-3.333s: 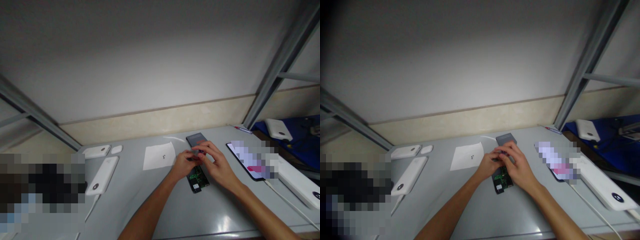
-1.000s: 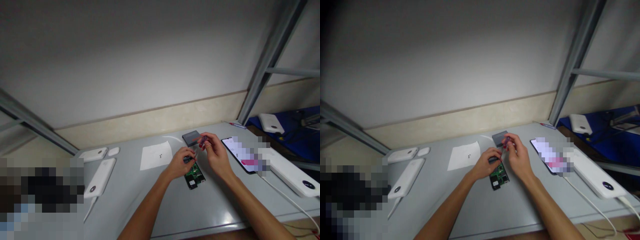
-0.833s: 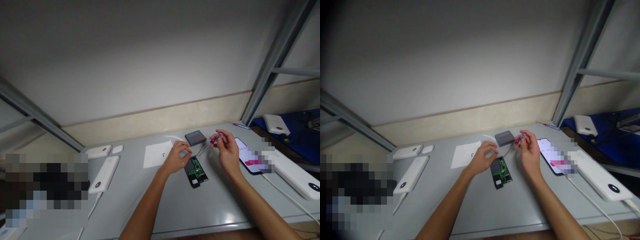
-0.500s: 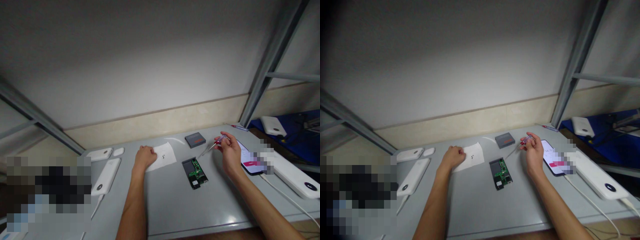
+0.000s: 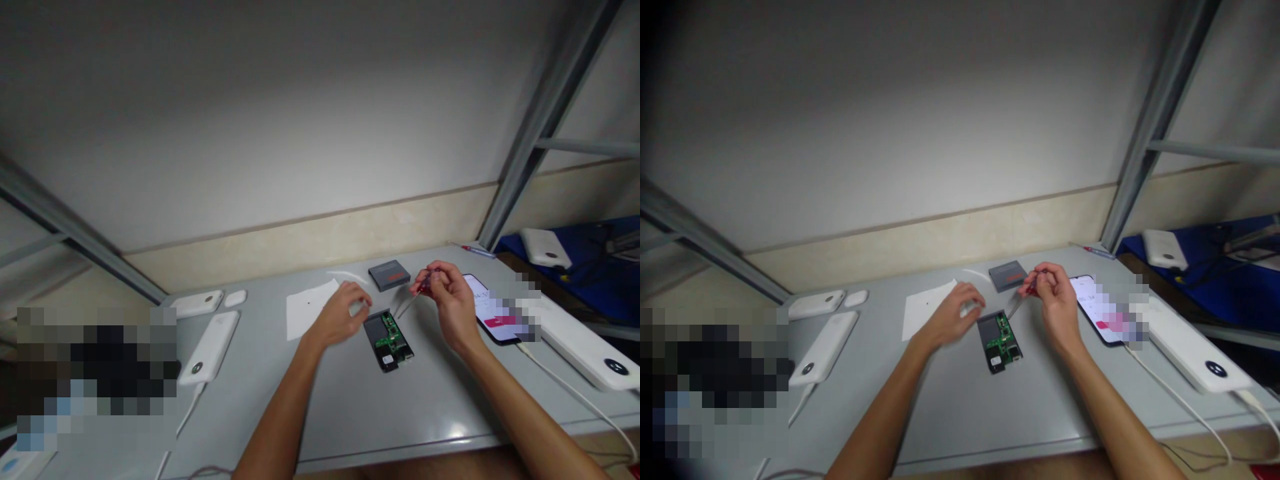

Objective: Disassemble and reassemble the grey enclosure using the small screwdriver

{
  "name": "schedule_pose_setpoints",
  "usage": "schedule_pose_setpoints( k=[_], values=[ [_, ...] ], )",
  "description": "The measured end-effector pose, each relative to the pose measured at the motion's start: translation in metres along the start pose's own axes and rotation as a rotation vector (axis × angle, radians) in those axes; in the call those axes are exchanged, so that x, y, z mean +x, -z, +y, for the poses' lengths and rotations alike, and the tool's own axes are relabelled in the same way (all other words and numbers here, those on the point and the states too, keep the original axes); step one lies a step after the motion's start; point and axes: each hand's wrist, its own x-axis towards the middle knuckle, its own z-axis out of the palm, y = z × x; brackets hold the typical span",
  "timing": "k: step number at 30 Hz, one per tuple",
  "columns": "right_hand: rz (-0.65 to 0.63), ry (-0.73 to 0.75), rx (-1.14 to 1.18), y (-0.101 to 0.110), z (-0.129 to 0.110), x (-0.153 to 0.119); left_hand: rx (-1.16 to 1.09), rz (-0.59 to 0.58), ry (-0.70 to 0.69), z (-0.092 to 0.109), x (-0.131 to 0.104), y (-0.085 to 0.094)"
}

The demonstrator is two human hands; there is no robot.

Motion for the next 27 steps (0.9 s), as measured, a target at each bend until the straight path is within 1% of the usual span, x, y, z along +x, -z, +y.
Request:
schedule_pose_setpoints(
  k=[1, 2, 3, 5, 8, 12, 15, 18, 23, 27],
  values=[
    [-0.021, 0.003, -0.007, -0.002, -0.002, -0.002, -0.08, -0.04, -0.089, 0.01, 0.002, -0.008],
    [-0.042, 0.008, -0.015, -0.004, -0.004, -0.004, -0.122, -0.079, -0.139, 0.018, 0.002, -0.015],
    [-0.065, 0.013, -0.021, -0.007, -0.006, -0.005, -0.137, -0.111, -0.161, 0.024, 0.003, -0.022],
    [-0.119, 0.02, -0.029, -0.011, -0.008, -0.009, -0.125, -0.149, -0.161, 0.029, 0.002, -0.033],
    [-0.221, -0.005, -0.069, -0.016, -0.006, -0.016, -0.136, -0.135, -0.154, 0.021, 0.002, -0.048],
    [-0.341, -0.058, -0.19, -0.019, -0.001, -0.026, -0.178, -0.056, -0.123, 0.009, 0.004, -0.062],
    [-0.393, -0.061, -0.266, -0.019, 0.001, -0.03, -0.16, -0.036, -0.107, 0.007, 0.006, -0.066],
    [-0.414, -0.055, -0.314, -0.019, 0.0, -0.031, -0.15, -0.024, -0.114, 0.008, 0.006, -0.066],
    [-0.414, -0.039, -0.309, -0.02, -0.007, -0.031, -0.162, -0.012, -0.13, 0.009, 0.006, -0.065],
    [-0.473, -0.052, -0.344, -0.021, -0.01, -0.033, -0.15, -0.007, -0.119, 0.007, 0.006, -0.066]
  ],
)
